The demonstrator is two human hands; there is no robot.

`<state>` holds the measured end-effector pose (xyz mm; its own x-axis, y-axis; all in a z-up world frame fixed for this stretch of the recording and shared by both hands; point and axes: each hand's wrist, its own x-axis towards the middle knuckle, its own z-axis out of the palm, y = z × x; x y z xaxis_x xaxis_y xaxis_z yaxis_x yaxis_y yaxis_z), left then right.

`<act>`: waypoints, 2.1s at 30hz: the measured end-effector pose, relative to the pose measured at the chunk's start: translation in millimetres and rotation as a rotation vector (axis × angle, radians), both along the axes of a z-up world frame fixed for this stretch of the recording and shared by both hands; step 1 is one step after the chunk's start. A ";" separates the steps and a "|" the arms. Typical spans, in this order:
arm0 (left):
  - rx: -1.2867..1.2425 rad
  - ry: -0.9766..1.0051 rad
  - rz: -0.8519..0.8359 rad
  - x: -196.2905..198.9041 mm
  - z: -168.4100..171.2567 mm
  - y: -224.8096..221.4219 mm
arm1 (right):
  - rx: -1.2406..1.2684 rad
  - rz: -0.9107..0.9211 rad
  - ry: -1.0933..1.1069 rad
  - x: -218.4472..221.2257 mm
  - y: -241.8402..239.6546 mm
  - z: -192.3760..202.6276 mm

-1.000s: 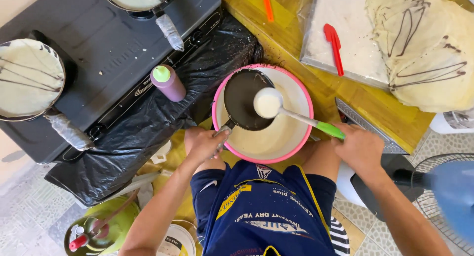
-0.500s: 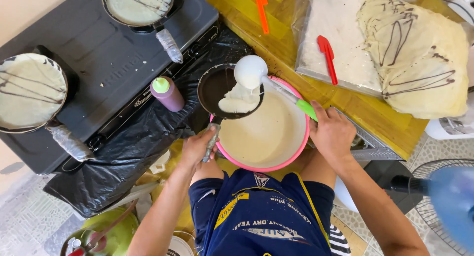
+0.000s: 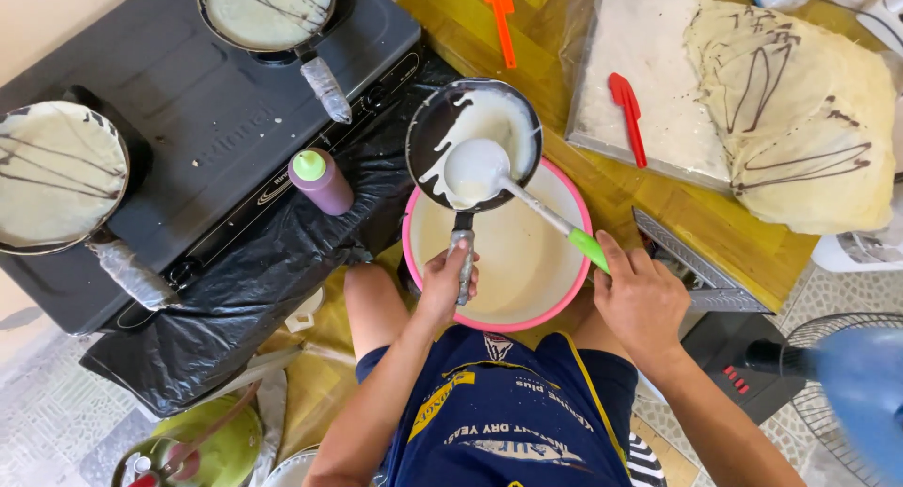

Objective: Preparing and cooking multiple crepes simultaneously by pouring batter, spreading it with a ladle, and drizzling chocolate sauce.

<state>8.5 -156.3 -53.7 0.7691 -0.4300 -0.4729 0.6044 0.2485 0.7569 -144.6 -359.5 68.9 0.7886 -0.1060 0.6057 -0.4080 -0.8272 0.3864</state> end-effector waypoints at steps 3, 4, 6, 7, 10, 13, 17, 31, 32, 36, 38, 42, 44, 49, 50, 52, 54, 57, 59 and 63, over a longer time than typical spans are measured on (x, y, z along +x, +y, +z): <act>0.059 0.103 -0.188 17.5 15.1 -5.0 | 0.123 -0.078 0.041 -2.3 4.0 -5.4; 0.099 0.145 -0.288 23.0 17.1 -4.9 | 0.224 -0.137 0.083 -1.8 5.2 -6.1; 0.165 0.150 -0.378 32.6 17.4 -3.1 | 0.355 -0.235 0.136 -7.1 -11.0 -21.5; 0.226 0.149 -0.457 39.5 18.1 -1.9 | 0.480 -0.323 0.184 -7.0 -19.3 -29.0; 0.363 0.050 -0.563 37.3 38.0 4.8 | 0.641 -0.385 0.222 -13.3 -32.0 -35.8; 0.456 -0.072 -0.642 25.4 47.0 10.9 | 0.729 -0.404 0.211 -14.3 -29.6 -45.0; 0.428 -0.104 -0.617 9.5 38.7 21.8 | 0.819 -0.472 0.198 -19.0 -40.6 -51.6; 0.307 -0.135 -0.474 -9.9 -7.2 46.6 | 1.077 -0.572 0.163 -20.1 -40.6 -10.9; 0.312 -0.130 -0.465 -3.0 -5.2 53.6 | 1.080 -0.565 0.172 -22.8 -44.5 -16.1; 1.270 -1.238 -0.461 13.0 8.1 80.1 | 0.982 -0.688 0.424 -32.5 -62.2 -57.3; 1.409 -1.652 -0.281 14.7 15.0 89.5 | 0.930 -0.709 0.556 -37.5 -62.1 -87.6; 1.355 -2.008 0.056 9.3 29.6 94.7 | 0.909 -0.604 0.754 -34.2 -25.4 -101.2; 1.381 -2.035 0.081 3.4 20.7 96.2 | 0.892 -0.559 0.817 -23.6 3.3 -67.6; 1.306 -1.764 -0.188 -10.7 -33.7 94.0 | 1.071 -0.587 1.001 -25.7 3.7 -141.1; 1.349 -1.739 -0.158 -15.5 -28.2 95.5 | 1.048 -0.544 1.017 -26.7 1.2 -149.3; 1.202 -1.737 -0.071 -22.6 -18.5 96.4 | 0.978 -0.579 1.084 -32.0 -3.0 -167.5; 1.224 -1.713 -0.061 -20.2 -32.0 96.2 | 0.972 -0.592 1.096 -30.5 -5.6 -179.5; 1.220 -1.638 -0.054 -19.4 -39.1 91.5 | 1.097 -0.626 0.761 17.2 53.6 -69.7; 1.209 -1.581 -0.031 -19.0 -39.5 90.0 | 1.201 -0.608 0.412 16.0 66.8 -78.4; 1.113 -1.430 -0.031 -15.1 -55.9 93.9 | 0.711 -0.277 0.978 40.7 62.7 -122.7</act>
<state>-6.6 -62.4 -109.5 0.7948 -0.4296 0.4287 -0.5973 -0.6792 0.4266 -103.9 -296.8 -53.7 0.7754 -0.4055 -0.4841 -0.3957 -0.9094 0.1280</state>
